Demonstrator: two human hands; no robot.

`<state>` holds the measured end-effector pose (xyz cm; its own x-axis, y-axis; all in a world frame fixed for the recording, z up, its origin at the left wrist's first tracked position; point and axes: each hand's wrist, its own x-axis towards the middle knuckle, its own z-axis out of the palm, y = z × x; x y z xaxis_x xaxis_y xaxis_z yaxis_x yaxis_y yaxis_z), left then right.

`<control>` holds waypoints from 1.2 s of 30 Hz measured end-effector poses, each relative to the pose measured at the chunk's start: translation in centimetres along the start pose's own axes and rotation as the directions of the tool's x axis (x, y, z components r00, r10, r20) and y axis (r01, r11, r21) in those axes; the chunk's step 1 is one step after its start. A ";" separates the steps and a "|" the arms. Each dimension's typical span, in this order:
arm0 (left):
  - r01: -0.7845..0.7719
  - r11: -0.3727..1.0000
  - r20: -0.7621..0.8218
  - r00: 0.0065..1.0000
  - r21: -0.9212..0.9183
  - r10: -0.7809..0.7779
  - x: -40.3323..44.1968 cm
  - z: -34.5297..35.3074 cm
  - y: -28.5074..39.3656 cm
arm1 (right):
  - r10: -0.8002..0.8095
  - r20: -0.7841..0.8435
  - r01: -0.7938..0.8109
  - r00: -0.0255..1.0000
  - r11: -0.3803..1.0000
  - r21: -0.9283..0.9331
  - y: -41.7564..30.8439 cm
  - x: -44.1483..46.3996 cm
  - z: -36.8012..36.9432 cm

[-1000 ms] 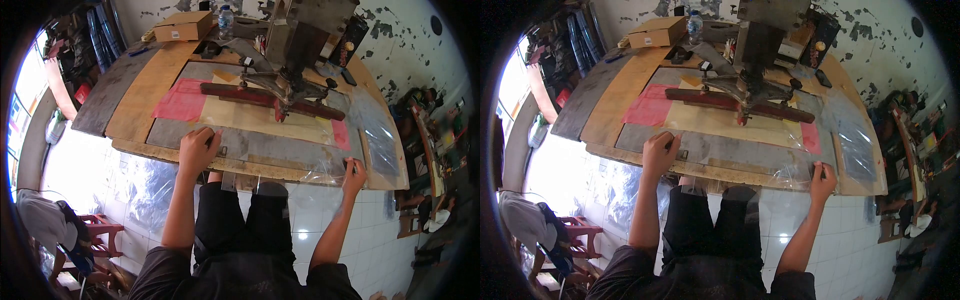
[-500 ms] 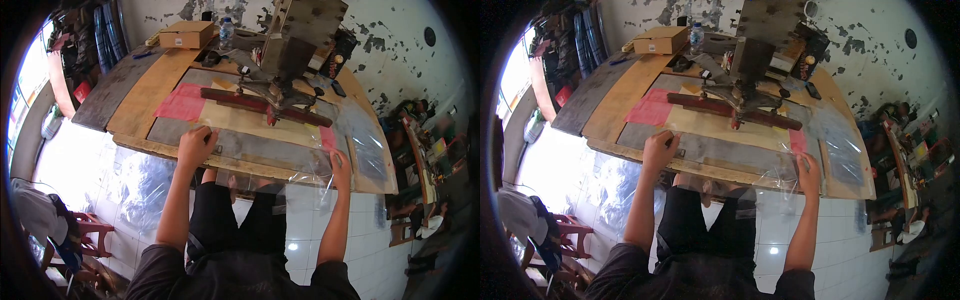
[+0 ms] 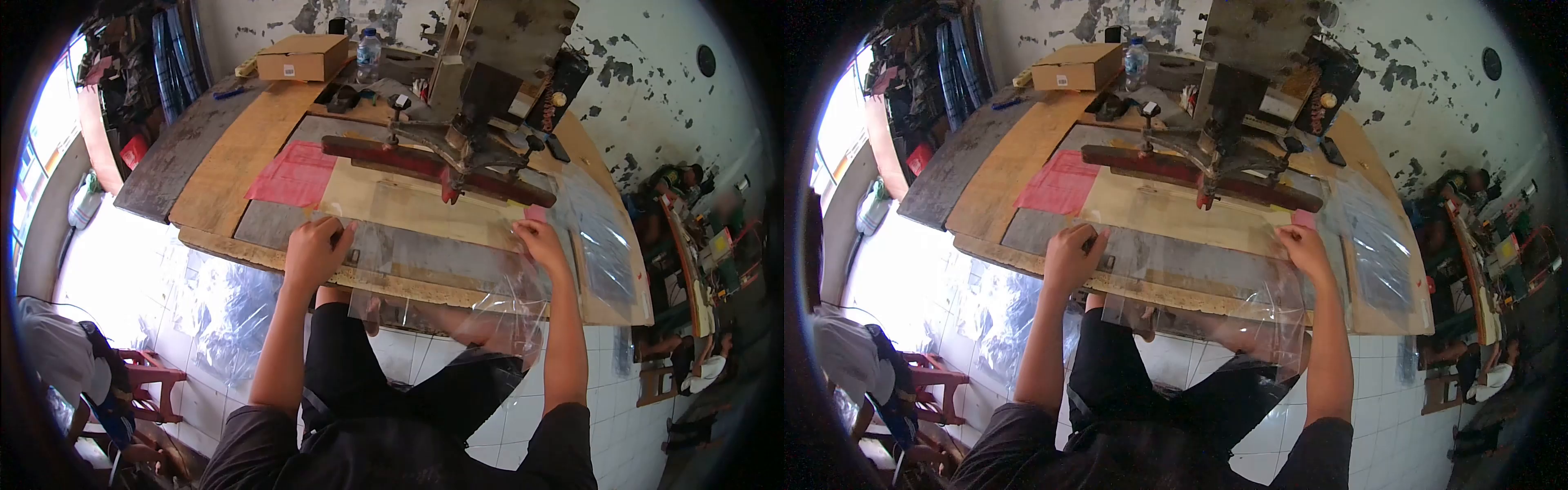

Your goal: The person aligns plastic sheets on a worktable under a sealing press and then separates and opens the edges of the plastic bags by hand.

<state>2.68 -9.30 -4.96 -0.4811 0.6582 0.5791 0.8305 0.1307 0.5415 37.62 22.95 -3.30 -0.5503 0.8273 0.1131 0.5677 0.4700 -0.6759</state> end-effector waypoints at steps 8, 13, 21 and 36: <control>-0.050 0.999 -0.011 0.999 0.001 0.050 0.3 0.3 0.1 | 0.143 0.055 -0.153 0.988 0.948 0.279 -1.9 -0.7 -0.1; 0.009 1.000 0.032 0.999 -0.015 -0.009 0.6 0.1 -0.1 | 0.047 0.182 -0.133 0.982 0.855 0.501 -3.9 -4.5 -0.9; -0.038 0.998 0.178 0.983 -0.044 0.045 1.4 0.0 0.0 | 0.134 0.019 -0.123 0.991 0.837 0.534 -3.7 -8.1 0.9; 0.247 0.838 0.438 0.899 -0.487 -0.011 1.9 0.9 0.6 | -0.043 0.149 -0.051 0.988 0.818 0.573 -1.1 -8.7 -0.1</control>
<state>2.54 -7.30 -4.08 -0.3188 0.9148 0.2481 0.4405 -0.0888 0.8933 41.86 15.23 -3.53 -0.6594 0.7511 0.0323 0.1412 0.1658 -0.9760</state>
